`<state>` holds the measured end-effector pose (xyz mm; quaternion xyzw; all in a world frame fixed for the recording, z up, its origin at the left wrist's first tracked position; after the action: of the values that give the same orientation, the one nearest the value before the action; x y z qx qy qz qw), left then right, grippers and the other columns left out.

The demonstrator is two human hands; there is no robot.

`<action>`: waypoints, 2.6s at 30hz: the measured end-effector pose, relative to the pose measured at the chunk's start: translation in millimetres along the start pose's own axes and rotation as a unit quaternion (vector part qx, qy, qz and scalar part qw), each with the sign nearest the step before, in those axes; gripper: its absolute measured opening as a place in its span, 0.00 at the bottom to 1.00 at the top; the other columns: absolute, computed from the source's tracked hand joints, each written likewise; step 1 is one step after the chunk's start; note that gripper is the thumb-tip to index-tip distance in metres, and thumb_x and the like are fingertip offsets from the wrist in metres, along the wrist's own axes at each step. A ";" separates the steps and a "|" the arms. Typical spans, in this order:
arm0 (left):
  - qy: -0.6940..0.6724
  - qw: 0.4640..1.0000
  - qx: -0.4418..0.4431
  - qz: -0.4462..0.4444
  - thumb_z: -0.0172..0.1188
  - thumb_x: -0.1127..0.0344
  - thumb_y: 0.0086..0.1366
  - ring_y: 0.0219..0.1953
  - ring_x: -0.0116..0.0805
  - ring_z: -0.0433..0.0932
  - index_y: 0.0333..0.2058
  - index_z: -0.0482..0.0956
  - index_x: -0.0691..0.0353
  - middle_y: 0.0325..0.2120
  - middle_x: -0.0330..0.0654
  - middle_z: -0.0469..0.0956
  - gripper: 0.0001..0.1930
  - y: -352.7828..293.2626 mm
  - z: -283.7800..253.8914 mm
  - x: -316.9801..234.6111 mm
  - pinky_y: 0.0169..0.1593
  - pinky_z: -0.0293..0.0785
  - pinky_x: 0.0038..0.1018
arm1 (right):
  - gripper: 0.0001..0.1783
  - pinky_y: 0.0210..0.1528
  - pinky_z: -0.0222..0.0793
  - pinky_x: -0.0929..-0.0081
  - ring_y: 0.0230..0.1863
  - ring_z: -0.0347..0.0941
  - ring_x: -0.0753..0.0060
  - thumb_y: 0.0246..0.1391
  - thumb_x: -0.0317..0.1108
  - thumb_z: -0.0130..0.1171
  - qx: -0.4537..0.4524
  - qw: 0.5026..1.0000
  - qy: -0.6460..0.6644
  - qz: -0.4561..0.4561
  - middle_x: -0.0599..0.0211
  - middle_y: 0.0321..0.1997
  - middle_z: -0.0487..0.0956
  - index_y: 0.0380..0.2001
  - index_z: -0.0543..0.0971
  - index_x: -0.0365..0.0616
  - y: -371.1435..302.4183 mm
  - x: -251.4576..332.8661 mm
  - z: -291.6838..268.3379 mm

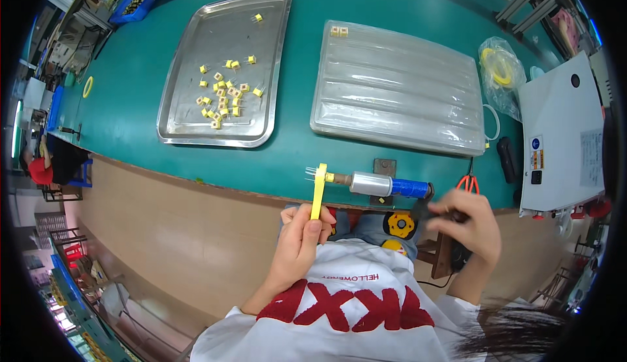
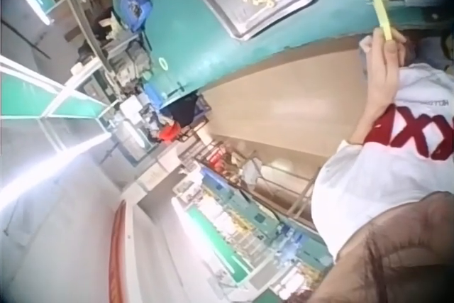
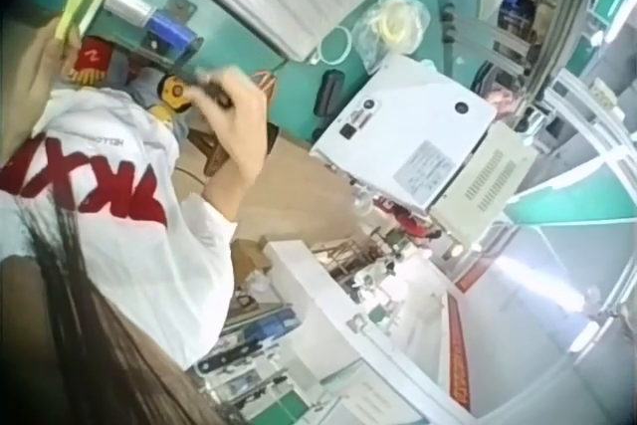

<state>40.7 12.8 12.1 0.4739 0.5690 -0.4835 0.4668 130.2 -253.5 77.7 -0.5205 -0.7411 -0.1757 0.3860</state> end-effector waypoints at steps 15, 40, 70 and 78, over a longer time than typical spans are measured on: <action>-0.018 0.999 0.025 -0.008 0.40 0.56 0.73 0.26 0.23 0.66 0.36 0.71 0.62 0.22 0.34 0.69 0.16 6.1 0.7 6.1 0.43 0.57 0.24 | 0.17 0.22 0.62 0.83 0.22 0.72 0.80 0.34 0.32 0.77 0.143 0.988 0.023 -0.062 0.66 0.21 0.77 0.23 0.77 0.37 4.0 -4.4 -4.1; -0.022 0.997 0.070 0.001 0.41 0.59 0.73 0.26 0.20 0.66 0.46 0.72 0.63 0.22 0.31 0.79 0.15 37.8 -1.6 -6.4 0.49 0.51 0.27 | 0.16 0.24 0.64 0.81 0.25 0.75 0.73 0.38 0.30 0.72 0.035 0.994 -0.099 -0.020 0.60 0.29 0.81 0.30 0.79 0.35 16.2 13.5 1.5; -0.123 0.990 0.043 0.052 0.43 0.60 0.72 0.28 0.19 0.75 0.34 0.70 0.61 0.22 0.35 0.82 0.13 37.3 -4.7 -5.3 0.56 0.50 0.29 | 0.15 0.15 0.56 0.84 0.22 0.66 0.74 0.38 0.24 0.63 -0.073 0.803 -0.394 -0.442 0.64 0.30 0.75 0.35 0.79 0.36 43.7 136.9 83.8; -0.117 0.991 0.038 0.056 0.43 0.61 0.72 0.27 0.18 0.75 0.33 0.71 0.61 0.22 0.35 0.82 0.12 36.3 -6.2 -6.5 0.56 0.51 0.29 | 0.16 0.18 0.63 0.78 0.23 0.68 0.69 0.40 0.22 0.69 -0.057 0.808 -0.398 -0.431 0.61 0.30 0.73 0.36 0.78 0.33 43.7 140.8 85.0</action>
<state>77.0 21.5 15.2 0.4626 0.4644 -0.5295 0.5384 114.1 -90.4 123.4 -0.1933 -0.9666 -0.1433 -0.0886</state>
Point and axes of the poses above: each hand's wrist, its own y-axis towards the middle knuckle, its own z-axis out of the palm, x = y × z, the point moved 5 cm from there along y, towards the middle knuckle
